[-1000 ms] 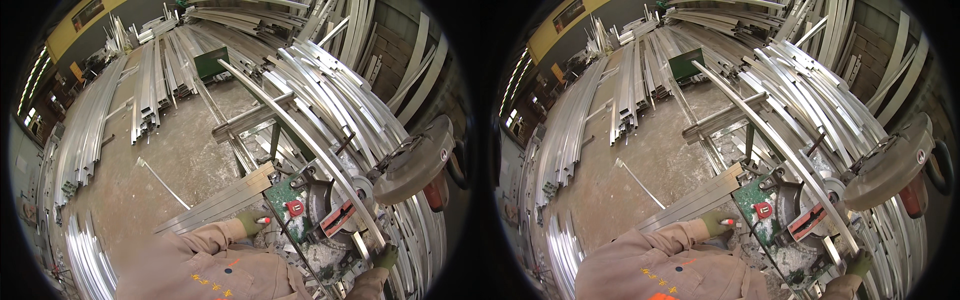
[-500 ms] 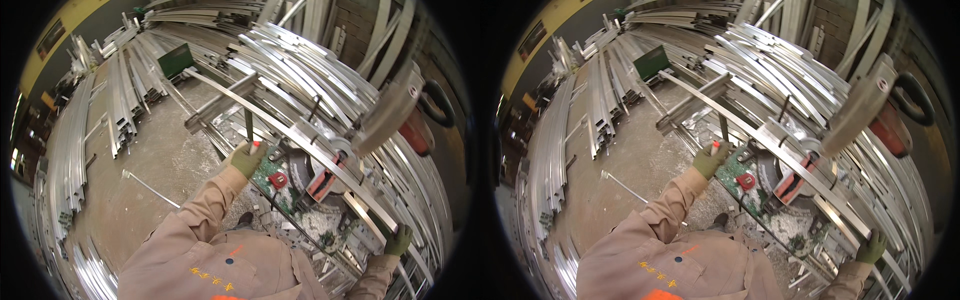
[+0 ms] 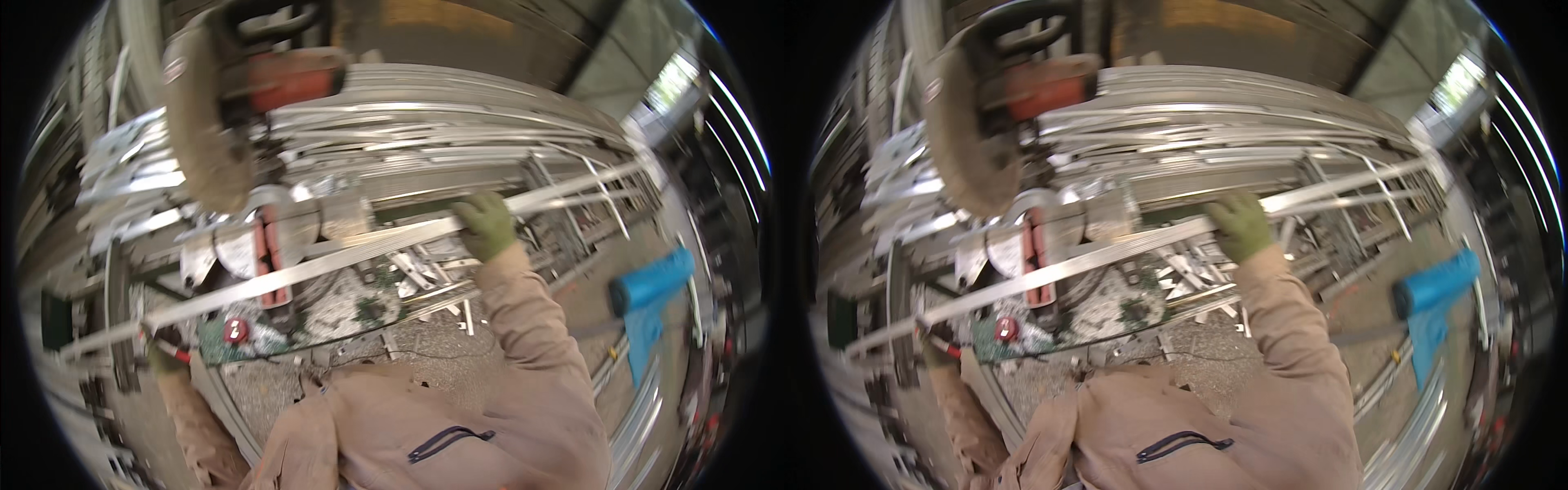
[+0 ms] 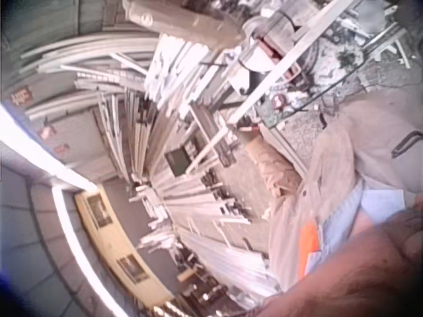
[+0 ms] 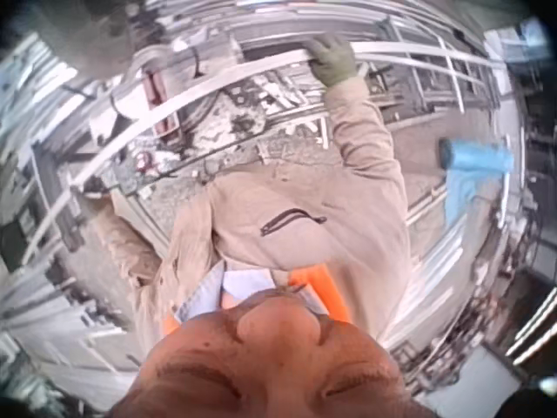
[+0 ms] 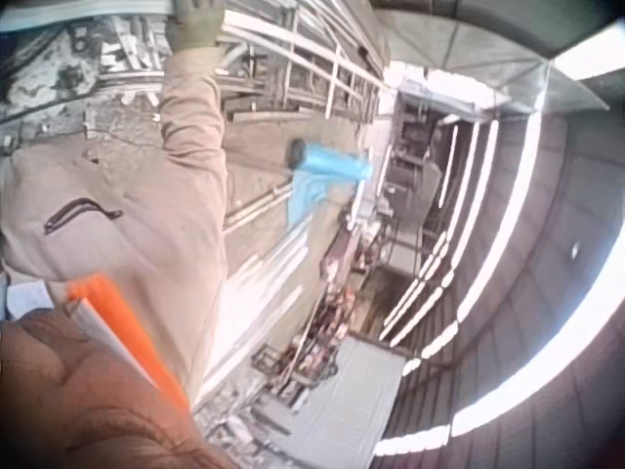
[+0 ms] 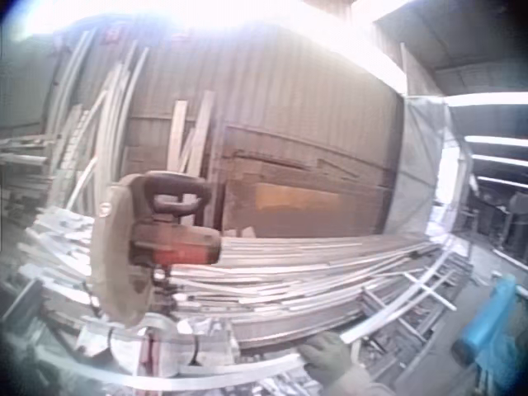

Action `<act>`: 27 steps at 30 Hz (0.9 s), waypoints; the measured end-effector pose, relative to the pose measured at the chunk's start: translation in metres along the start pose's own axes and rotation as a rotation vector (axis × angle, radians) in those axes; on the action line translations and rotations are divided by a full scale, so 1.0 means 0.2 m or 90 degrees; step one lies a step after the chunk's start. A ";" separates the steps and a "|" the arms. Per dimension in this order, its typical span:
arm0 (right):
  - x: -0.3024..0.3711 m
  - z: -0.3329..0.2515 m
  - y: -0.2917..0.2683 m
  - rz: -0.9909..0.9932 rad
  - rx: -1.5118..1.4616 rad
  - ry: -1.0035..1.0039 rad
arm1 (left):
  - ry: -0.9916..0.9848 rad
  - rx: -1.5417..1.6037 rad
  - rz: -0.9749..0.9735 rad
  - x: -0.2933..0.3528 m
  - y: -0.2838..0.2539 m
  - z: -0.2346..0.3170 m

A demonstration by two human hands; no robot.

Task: The person repeatedly picks up long metal profiles, places them on a chop saw, and cuts them into shorter pieces. The cut pieces are set aside on the floor while the process continues with additional profiles.

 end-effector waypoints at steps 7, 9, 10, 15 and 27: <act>-0.05 -0.14 -0.13 -0.015 -0.042 0.006 | 0.129 0.048 0.076 -0.06 -0.22 0.25; -0.03 -0.17 -0.15 0.004 -0.051 0.001 | 0.165 0.047 0.101 -0.08 -0.28 0.30; -0.03 -0.19 -0.15 -0.008 -0.057 0.002 | 0.182 0.044 0.120 -0.10 -0.31 0.34; -0.04 -0.27 -0.18 -0.004 -0.073 -0.029 | 0.177 0.012 0.159 -0.12 -0.39 0.45; -0.01 -0.38 -0.28 -0.025 -0.113 -0.061 | 0.193 -0.007 0.185 0.00 -0.16 0.41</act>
Point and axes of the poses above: each hand's wrist, its own x-axis away from the middle knuckle, its own y-axis out of the palm, z = x × y, the point moved 4 cm from there along -x, towards the middle knuckle, and after that the axes turned 1 degree about y, right-handed, at the moved point
